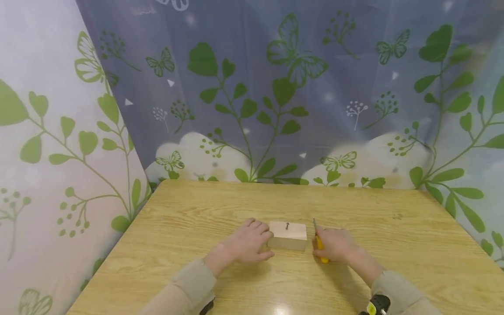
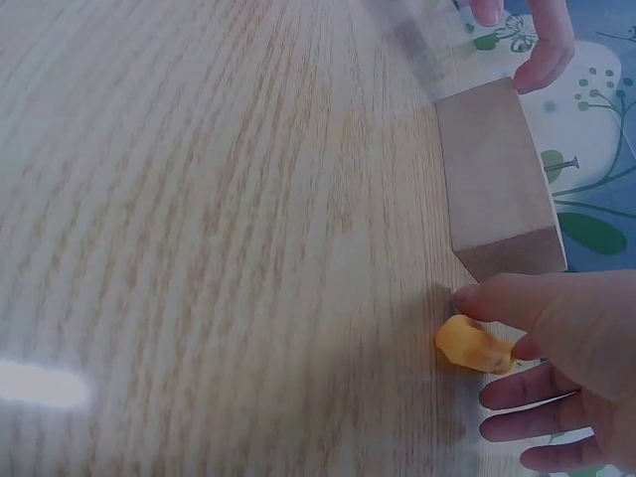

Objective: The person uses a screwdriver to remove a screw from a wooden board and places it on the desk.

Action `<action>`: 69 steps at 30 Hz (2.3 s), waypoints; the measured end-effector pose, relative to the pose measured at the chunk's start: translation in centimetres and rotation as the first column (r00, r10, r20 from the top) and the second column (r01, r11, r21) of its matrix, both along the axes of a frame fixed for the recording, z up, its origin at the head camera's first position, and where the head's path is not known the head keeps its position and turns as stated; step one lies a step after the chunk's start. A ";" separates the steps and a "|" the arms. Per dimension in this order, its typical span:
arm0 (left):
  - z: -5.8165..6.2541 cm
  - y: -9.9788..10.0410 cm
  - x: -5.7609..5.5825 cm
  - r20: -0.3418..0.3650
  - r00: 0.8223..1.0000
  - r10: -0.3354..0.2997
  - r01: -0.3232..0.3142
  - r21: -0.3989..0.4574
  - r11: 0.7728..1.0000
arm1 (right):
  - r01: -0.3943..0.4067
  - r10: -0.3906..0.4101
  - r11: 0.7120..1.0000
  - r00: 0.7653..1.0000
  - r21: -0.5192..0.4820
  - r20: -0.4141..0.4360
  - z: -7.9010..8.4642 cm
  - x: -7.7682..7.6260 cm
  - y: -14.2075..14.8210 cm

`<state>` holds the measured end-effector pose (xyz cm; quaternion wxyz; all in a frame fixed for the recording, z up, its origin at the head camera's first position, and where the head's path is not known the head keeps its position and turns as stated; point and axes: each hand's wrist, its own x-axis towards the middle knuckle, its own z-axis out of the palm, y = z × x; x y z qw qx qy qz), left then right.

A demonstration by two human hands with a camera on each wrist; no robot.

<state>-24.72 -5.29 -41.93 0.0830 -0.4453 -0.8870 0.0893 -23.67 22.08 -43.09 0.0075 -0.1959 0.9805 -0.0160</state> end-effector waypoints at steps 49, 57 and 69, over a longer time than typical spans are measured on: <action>-0.4 0.0 0.5 0.000 1.000 -0.009 0.009 0.006 1.000 | -0.151 -0.047 0.964 0.708 -0.217 -0.704 0.8 -1.1 0.9; -0.2 0.0 0.3 -0.012 1.000 -0.008 0.008 0.005 1.000 | -0.148 -0.082 0.953 0.717 -0.266 -0.692 2.1 -1.3 0.8; 0.0 0.1 0.2 -0.011 1.000 -0.006 0.006 0.004 1.000 | -0.243 -0.018 0.938 0.678 -0.247 -0.735 4.2 -1.6 0.4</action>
